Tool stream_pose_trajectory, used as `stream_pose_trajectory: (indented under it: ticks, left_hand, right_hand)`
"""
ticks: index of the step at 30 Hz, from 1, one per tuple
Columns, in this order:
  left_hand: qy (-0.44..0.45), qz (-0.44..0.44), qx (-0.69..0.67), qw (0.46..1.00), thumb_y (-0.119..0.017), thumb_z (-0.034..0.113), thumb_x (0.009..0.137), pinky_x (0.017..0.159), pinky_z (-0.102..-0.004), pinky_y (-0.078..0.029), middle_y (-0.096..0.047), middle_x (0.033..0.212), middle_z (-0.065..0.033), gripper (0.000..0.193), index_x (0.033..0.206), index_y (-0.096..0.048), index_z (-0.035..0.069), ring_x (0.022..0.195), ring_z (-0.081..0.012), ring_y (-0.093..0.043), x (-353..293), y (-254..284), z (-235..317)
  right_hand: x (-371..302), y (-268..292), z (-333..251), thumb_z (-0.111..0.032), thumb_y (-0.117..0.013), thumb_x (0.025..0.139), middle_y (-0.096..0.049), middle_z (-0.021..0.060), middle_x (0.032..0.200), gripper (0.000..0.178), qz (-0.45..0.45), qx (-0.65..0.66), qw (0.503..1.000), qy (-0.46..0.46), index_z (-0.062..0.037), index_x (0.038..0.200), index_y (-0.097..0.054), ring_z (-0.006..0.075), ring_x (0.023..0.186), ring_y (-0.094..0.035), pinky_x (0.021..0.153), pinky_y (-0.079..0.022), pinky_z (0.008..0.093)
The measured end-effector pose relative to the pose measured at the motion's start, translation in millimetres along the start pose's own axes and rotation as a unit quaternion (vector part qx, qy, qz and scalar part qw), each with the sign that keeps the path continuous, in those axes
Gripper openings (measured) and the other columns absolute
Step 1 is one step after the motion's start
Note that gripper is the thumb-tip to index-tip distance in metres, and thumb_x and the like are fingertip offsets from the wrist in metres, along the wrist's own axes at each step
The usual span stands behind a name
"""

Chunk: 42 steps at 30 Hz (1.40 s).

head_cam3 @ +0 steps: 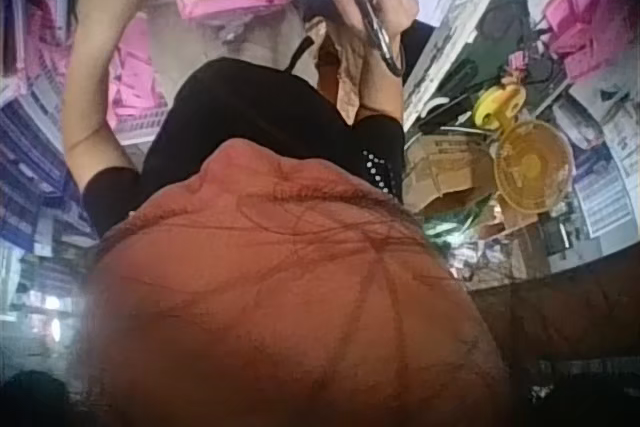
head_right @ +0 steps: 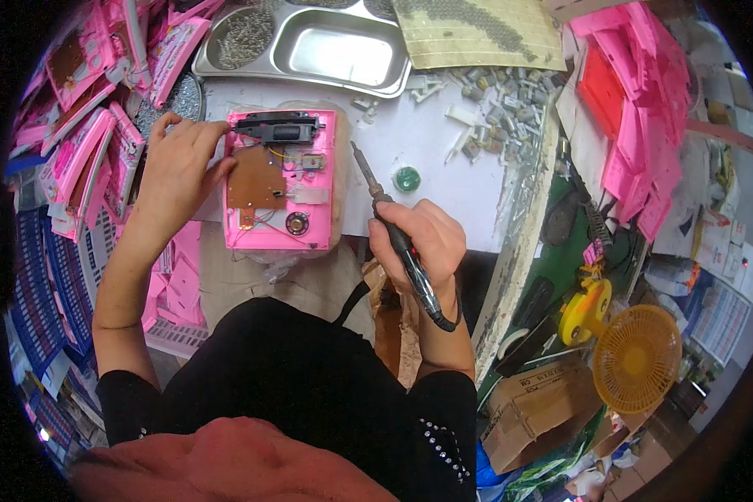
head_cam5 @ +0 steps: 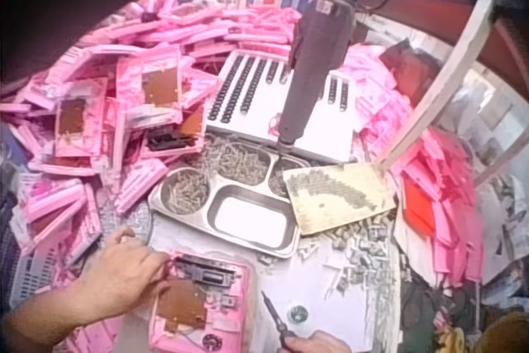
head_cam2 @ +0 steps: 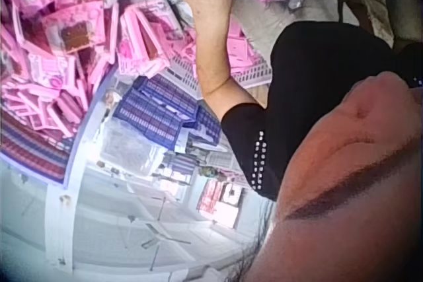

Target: Assembling a pink electronic toy by soldering internal wires and screwing the outer housing together at a workbench.

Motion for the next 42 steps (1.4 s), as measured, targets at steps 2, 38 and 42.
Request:
stream_pose_trajectory:
  ticks: [2, 38, 42]
  left_hand:
    - [-0.006, -0.028, 0.024, 0.999, -0.082, 0.022, 0.077, 0.099, -0.0469, -0.04, -0.063, 0.103, -0.009, 0.041, 0.111, -0.062, 0.008, 0.103, -0.027, -0.062, -4.6, -1.3, -4.5]
    - [0.171, 0.06, -0.739, 0.648, -0.068, -0.001, 0.096, 0.073, -0.0233, -0.058, -0.072, 0.09, -0.0066, 0.012, 0.104, -0.058, -0.002, 0.084, -0.0093, -0.07, 17.1, -44.1, 34.9]
    - [0.181, 0.05, -0.755, 0.628, -0.067, 0.003, 0.098, 0.073, -0.0229, -0.058, -0.073, 0.092, -0.0073, 0.012, 0.108, -0.065, -0.004, 0.083, -0.0105, -0.071, 14.3, -45.0, 30.4]
  right_hand:
    - [3.8, -5.4, -2.0, 0.001, -0.079, 0.078, -0.055, 0.0051, 0.062, 0.026, 0.004, 0.008, 1.0, 0.003, 0.001, 0.102, -0.069, 0.014, 0.05, -0.046, 0.047, -0.031, 0.0273]
    - [71.0, -100.5, -8.0, 0.003, -0.073, 0.082, -0.065, 0.011, 0.097, 0.057, -0.011, 0.158, 0.98, -0.119, -0.0064, 0.136, -0.058, 0.0227, 0.086, -0.068, 0.076, -0.055, 0.0333]
    - [67.8, -102.5, -5.8, 0.002, -0.073, 0.083, -0.065, 0.0099, 0.097, 0.057, -0.007, 0.179, 0.976, -0.123, -0.0065, 0.137, -0.058, 0.0213, 0.086, -0.067, 0.075, -0.054, 0.0326]
Point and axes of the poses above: each hand's wrist, its own x-axis towards the middle knuckle, its own y-axis out of the back of the hand, z = x × y, the point moved 1 cm from there along x, towards the middle knuckle
